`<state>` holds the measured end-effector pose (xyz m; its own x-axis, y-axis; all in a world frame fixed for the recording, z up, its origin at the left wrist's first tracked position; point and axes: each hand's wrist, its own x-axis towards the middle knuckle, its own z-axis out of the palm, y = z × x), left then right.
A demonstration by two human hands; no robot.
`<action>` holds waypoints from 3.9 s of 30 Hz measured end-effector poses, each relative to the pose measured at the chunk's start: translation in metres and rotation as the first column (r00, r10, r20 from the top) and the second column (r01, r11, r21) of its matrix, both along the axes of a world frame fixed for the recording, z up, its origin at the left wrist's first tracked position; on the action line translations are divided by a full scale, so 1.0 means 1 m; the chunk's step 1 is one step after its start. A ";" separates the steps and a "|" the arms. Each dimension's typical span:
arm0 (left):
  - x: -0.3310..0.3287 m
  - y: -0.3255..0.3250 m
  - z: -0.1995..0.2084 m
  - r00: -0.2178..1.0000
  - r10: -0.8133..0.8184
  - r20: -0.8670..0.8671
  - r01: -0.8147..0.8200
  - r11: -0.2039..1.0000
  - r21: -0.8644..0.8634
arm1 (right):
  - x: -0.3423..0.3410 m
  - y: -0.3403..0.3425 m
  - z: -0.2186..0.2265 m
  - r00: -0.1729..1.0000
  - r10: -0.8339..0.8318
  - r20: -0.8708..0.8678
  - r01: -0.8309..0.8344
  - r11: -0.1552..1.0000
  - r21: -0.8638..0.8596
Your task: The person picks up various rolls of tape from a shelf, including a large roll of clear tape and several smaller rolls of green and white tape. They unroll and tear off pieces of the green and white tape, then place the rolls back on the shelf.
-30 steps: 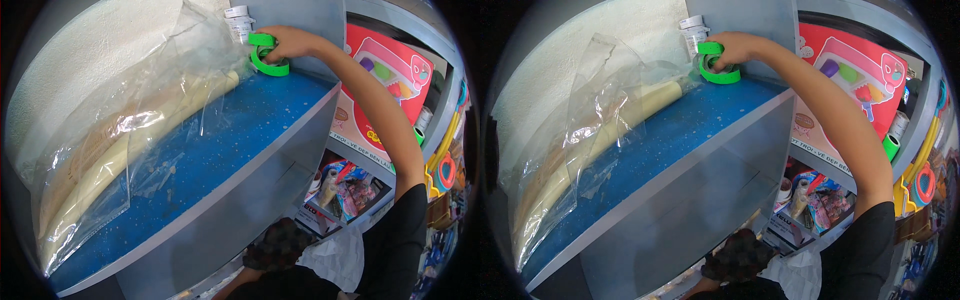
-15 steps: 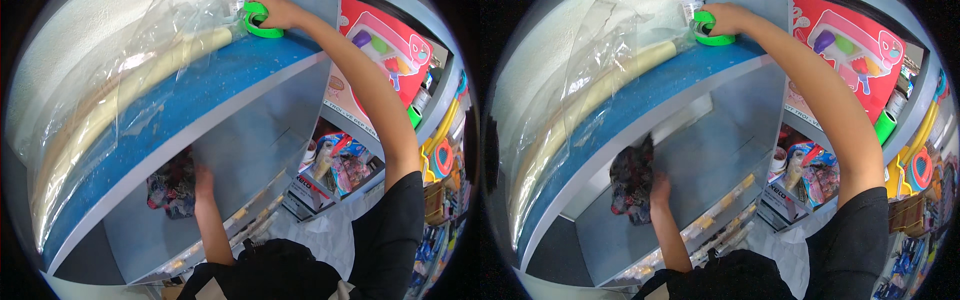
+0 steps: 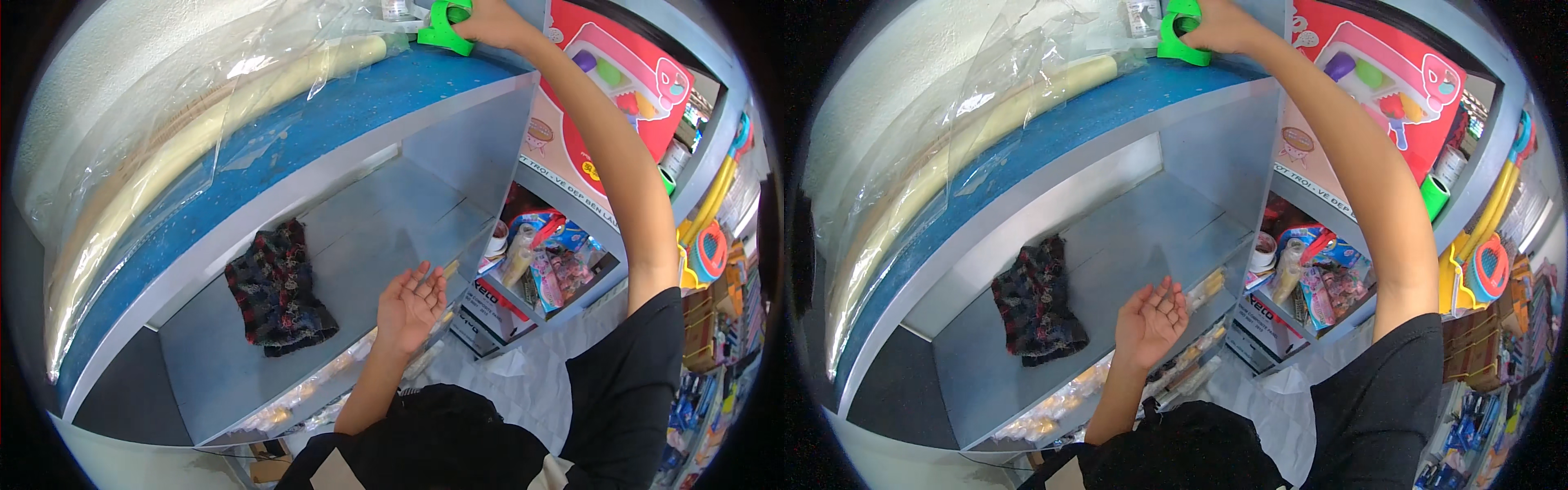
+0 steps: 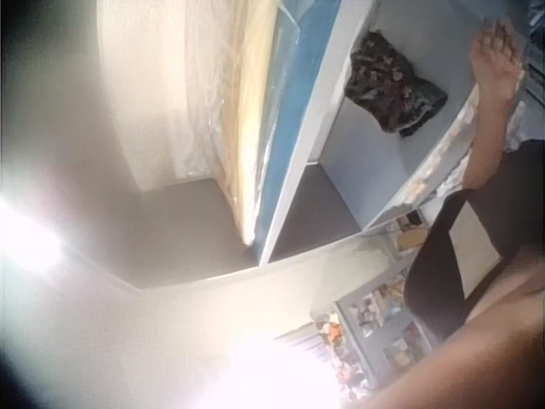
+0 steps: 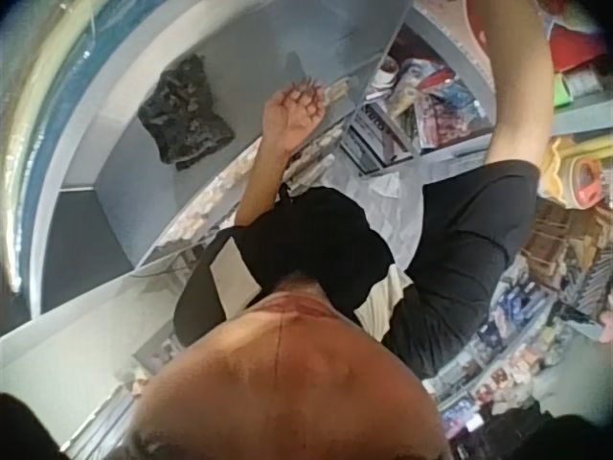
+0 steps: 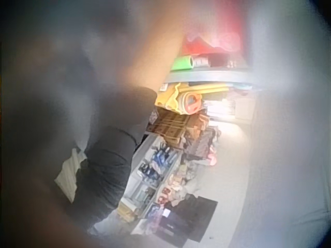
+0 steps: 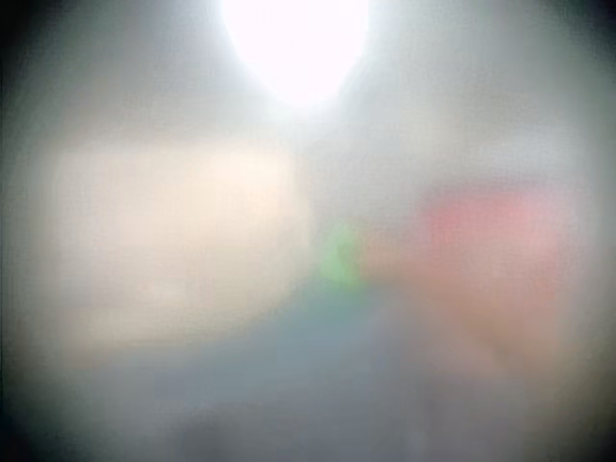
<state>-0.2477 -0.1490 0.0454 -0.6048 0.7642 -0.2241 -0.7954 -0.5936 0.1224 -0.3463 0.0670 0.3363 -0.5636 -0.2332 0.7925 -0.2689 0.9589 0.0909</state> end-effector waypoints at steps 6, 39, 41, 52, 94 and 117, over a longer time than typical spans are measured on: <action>0.002 0.002 0.003 0.981 -0.002 -0.192 -0.001 1.000 -0.014 | 0.067 0.010 0.003 0.983 0.163 -0.081 -0.177 0.960 -0.215; 0.156 0.130 -0.004 -0.358 0.114 -0.927 -0.220 0.954 0.203 | 0.402 -0.048 -0.306 0.913 -0.345 -0.219 -0.283 -0.147 -0.948; 0.141 0.126 -0.004 -0.317 0.083 -0.945 -0.306 0.934 0.184 | 0.386 -0.041 -0.304 0.945 -0.250 -0.209 -0.254 -0.164 -0.953; -0.030 -0.003 -0.021 0.072 0.168 -0.983 -0.920 0.391 -0.001 | 0.187 -0.015 -0.283 0.946 0.316 -0.073 -0.155 0.243 -0.957; 0.001 -0.135 0.034 -0.123 0.195 -0.973 -0.979 -0.187 0.086 | 0.052 -0.133 -0.285 0.785 0.552 0.280 -0.396 0.796 -0.457; 0.067 0.066 -0.002 0.464 -0.227 -0.856 -0.188 0.919 -0.346 | 0.331 -0.026 -0.313 0.927 0.038 0.372 0.274 0.610 -0.743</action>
<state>-0.1807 -0.0827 0.0430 -0.6187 0.7677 0.1671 -0.1514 -0.3252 0.9334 -0.0151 0.0413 0.0232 -0.7889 0.4633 0.4038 -0.0102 0.6471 -0.7624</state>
